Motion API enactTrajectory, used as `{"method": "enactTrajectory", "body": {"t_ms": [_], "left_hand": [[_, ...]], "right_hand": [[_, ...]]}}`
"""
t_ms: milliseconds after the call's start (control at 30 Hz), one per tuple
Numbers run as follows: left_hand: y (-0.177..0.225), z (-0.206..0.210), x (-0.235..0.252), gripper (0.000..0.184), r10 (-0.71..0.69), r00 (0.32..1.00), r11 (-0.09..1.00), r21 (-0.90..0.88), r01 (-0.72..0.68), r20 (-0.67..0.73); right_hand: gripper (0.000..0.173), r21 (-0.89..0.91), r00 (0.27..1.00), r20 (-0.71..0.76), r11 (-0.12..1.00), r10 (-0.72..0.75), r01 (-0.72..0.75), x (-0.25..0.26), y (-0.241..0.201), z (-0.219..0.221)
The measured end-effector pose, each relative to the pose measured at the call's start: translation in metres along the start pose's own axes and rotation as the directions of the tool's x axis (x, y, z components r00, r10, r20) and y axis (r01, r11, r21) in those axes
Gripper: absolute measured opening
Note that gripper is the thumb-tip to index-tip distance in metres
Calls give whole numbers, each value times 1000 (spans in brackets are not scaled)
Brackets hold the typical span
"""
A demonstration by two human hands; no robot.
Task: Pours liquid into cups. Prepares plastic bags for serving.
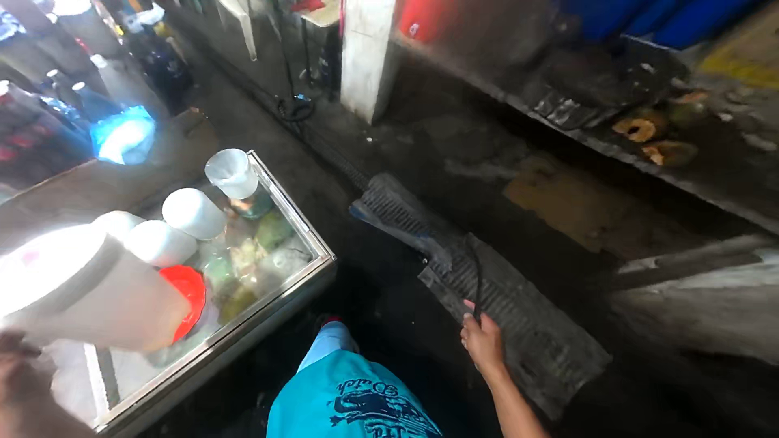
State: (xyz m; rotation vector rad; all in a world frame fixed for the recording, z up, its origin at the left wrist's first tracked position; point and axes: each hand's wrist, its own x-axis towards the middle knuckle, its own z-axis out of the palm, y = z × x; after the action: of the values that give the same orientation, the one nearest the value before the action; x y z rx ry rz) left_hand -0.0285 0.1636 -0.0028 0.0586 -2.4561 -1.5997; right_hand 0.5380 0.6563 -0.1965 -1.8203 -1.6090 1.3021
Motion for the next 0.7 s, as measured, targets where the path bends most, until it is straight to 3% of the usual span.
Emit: {"method": "enactTrajectory", "body": {"t_ms": [33, 100, 167, 233, 300, 400, 467, 567, 633, 700], "left_hand": [[41, 36, -16, 5, -19, 1000, 999, -41, 19, -11], [89, 91, -27, 17, -43, 999, 998, -55, 44, 15], [84, 128, -13, 7, -45, 997, 999, 31, 43, 56], [77, 168, 0, 22, -73, 997, 991, 115, 69, 34], [102, 211, -1, 42, -127, 992, 972, 199, 124, 2], [137, 265, 5, 44, -124, 992, 935, 333, 121, -14], [124, 287, 37, 48, -116, 992, 910, 396, 124, -44], [118, 318, 69, 47, -79, 997, 836, 543, 79, -24], [122, 334, 83, 43, 37, 999, 781, 625, -9, -33], [159, 353, 83, 35, -24, 1000, 755, 655, 30, -18]], "right_hand": [[40, 5, 1000, 15, 1000, 3, -3, 7, -3, 4], [39, -5, 999, 36, 1000, 4, -4, 27, -16, 10], [39, -24, 999, 45, 1000, -16, 18, 54, -32, 12], [39, -56, 997, 52, 997, -56, 59, 91, -51, 10], [39, -85, 994, 45, 991, -96, 100, 138, -67, 10], [39, -205, 995, 32, 973, -100, 104, 211, -90, 7], [38, -302, 995, 32, 948, -93, 99, 252, -110, 5], [38, -394, 994, 27, 913, -102, 105, 309, -130, -4], [39, -412, 996, 33, 907, -77, 84, 335, -137, -7], [40, -420, 999, 51, 907, -12, 32, 360, -139, -5]]}}
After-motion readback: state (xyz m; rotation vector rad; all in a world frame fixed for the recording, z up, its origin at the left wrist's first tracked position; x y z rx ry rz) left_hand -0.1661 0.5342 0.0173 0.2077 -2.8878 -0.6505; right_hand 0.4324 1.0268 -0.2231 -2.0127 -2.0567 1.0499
